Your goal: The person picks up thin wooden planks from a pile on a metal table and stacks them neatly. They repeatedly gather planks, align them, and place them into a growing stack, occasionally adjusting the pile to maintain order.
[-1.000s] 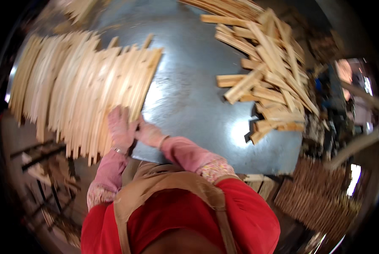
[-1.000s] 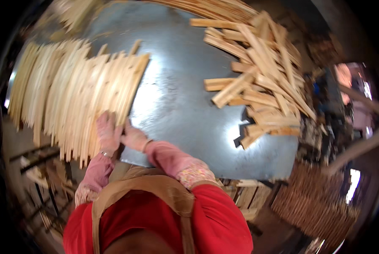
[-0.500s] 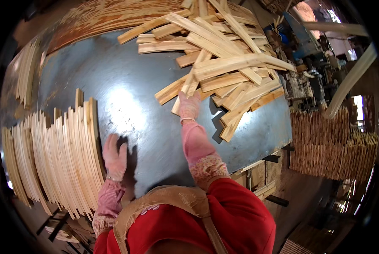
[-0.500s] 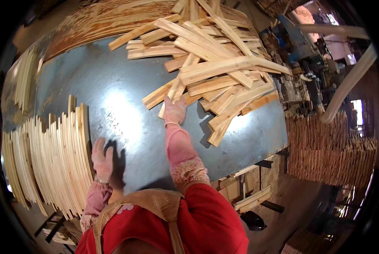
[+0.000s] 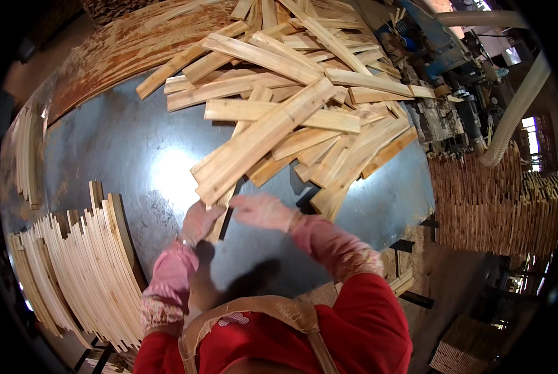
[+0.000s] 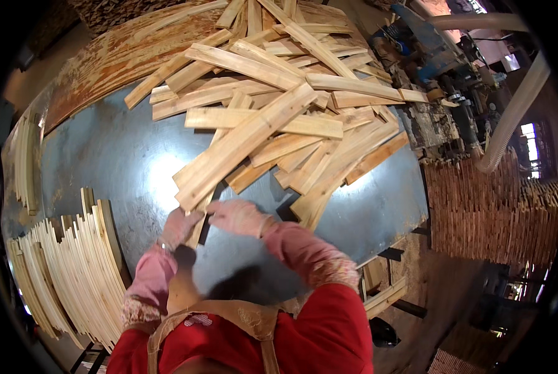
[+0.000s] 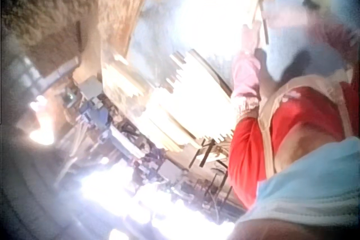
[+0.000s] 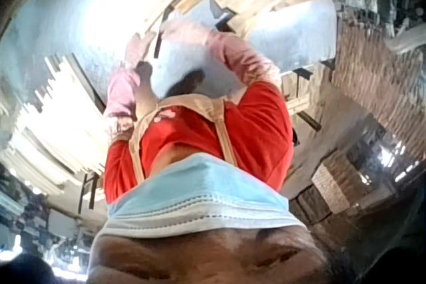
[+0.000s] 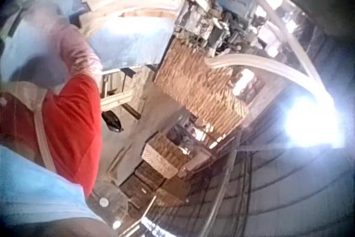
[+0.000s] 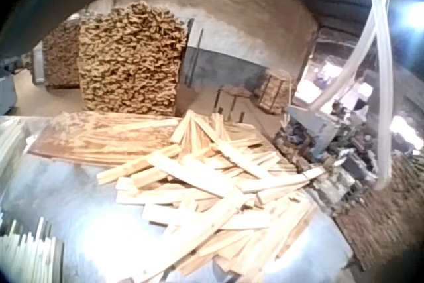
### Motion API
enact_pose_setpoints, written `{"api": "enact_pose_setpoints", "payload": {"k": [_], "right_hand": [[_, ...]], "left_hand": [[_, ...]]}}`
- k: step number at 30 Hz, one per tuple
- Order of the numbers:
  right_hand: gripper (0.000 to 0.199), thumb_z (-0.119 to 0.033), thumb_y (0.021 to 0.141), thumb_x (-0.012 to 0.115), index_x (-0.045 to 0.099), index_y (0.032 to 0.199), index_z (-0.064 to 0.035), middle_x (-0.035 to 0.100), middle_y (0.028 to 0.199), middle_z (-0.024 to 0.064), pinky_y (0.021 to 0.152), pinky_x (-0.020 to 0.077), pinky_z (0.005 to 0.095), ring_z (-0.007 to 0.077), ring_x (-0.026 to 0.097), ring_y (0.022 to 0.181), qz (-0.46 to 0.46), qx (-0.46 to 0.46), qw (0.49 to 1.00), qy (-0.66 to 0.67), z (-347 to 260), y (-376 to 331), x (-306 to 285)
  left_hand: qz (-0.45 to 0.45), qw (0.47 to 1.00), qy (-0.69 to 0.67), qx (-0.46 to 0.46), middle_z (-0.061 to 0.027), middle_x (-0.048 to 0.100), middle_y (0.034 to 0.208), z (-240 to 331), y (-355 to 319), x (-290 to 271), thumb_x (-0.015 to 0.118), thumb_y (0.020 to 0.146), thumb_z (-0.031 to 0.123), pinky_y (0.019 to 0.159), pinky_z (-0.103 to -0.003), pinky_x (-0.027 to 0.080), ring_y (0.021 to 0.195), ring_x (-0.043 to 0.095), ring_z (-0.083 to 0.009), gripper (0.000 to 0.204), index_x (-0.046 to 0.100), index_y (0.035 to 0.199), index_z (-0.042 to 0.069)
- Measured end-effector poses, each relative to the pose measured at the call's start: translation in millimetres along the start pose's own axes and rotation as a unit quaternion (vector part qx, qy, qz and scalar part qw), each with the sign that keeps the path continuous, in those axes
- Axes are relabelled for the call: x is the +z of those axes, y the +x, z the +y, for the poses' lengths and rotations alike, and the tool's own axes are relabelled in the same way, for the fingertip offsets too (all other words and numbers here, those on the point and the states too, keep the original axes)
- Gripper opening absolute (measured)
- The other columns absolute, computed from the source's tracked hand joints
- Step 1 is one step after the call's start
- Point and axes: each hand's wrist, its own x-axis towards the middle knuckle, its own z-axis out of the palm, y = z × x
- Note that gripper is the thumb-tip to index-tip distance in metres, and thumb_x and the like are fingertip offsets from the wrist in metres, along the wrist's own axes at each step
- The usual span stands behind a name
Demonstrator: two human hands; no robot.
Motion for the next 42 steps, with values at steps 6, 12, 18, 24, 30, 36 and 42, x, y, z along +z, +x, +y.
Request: {"api": "enact_pose_setpoints", "payload": {"k": [6, 12, 18, 24, 30, 36, 42], "right_hand": [[0.049, -0.033, 0.098, 0.069, 0.067, 0.131, 0.0036, 0.072, 0.132, 0.0217, 0.108, 0.051, 0.0434, 0.0375, 0.068, 0.124, 0.429, 0.047, 0.9, -0.052, 84.3, 82.4, -220.1], [0.084, -0.075, 0.096, 0.051, 0.059, 0.151, -0.0126, 0.053, 0.161, 0.0191, 0.117, 0.0442, 0.0509, 0.0351, 0.052, 0.146, 0.287, 0.318, 0.882, -0.198, 193.2, 143.9, -335.3], [0.096, -0.084, 0.097, 0.037, 0.06, 0.151, -0.0086, 0.06, 0.153, 0.023, 0.12, 0.0404, 0.0482, 0.0387, 0.055, 0.143, 0.078, 0.31, 0.92, -0.226, 157.1, 134.5, -334.0], [0.096, -0.084, 0.097, 0.042, 0.066, 0.141, -0.0027, 0.07, 0.135, 0.0229, 0.109, 0.0491, 0.0481, 0.0393, 0.066, 0.125, 0.023, 0.188, 0.908, -0.374, 115.8, 96.1, -220.6], [0.081, -0.076, 0.096, 0.052, 0.071, 0.127, -0.0039, 0.075, 0.116, 0.0201, 0.097, 0.0528, 0.0494, 0.0384, 0.07, 0.11, 0.047, 0.153, 0.924, -0.348, 39.3, 19.5, -136.3], [0.073, -0.057, 0.079, 0.081, 0.067, 0.133, -0.0095, 0.071, 0.12, 0.0193, 0.1, 0.0525, 0.0484, 0.0383, 0.066, 0.114, 0.162, -0.054, 0.956, -0.238, -57.6, 7.4, -50.0], [0.075, -0.038, 0.086, 0.077, 0.054, 0.151, -0.0098, 0.065, 0.14, 0.0207, 0.104, 0.0533, 0.0514, 0.0396, 0.062, 0.128, 0.103, -0.025, 0.942, -0.319, -124.6, 53.2, 38.5]], "left_hand": [[-0.004, 0.984, -0.047, -0.17, -0.0145, 0.079, 0.11, -25.3, -59.0, 12.2, 0.084, 0.087, 0.035, 0.088, -0.038, 0.058, 0.096, 0.074, -0.0221, 0.057, 0.071, 0.128, -0.003], [0.051, 0.945, -0.31, -0.087, -0.0034, 0.074, 0.124, -57.3, -100.7, 19.4, 0.08, 0.093, 0.011, 0.098, -0.033, 0.054, 0.11, 0.069, -0.0145, 0.047, 0.068, 0.137, -0.001], [0.077, 0.917, -0.373, -0.115, -0.0024, 0.074, 0.118, -71.6, -121.0, 7.2, 0.077, 0.095, 0.016, 0.091, -0.031, 0.055, 0.102, 0.068, -0.0123, 0.045, 0.068, 0.136, -0.001], [0.132, 0.928, -0.339, -0.076, -0.0007, 0.074, 0.098, -71.6, -121.3, 5.0, 0.072, 0.1, 0.025, 0.077, -0.029, 0.055, 0.085, 0.065, -0.0093, 0.035, 0.075, 0.12, -0.003], [0.16, 0.953, -0.222, -0.128, -0.0109, 0.076, 0.095, -102.9, -149.4, 4.3, 0.074, 0.095, 0.041, 0.082, -0.035, 0.055, 0.086, 0.068, -0.0165, 0.054, 0.073, 0.123, -0.005], [0.171, 0.965, -0.149, -0.135, -0.0164, 0.077, 0.106, -87.8, -172.9, 6.5, 0.072, 0.095, 0.045, 0.09, -0.039, 0.055, 0.094, 0.071, -0.0223, 0.061, 0.07, 0.129, -0.006], [0.103, 0.965, -0.224, -0.089, -0.0164, 0.076, 0.105, -81.0, -212.1, -20.9, 0.067, 0.097, 0.046, 0.091, -0.039, 0.055, 0.094, 0.072, -0.0237, 0.061, 0.07, 0.13, -0.006]]}}
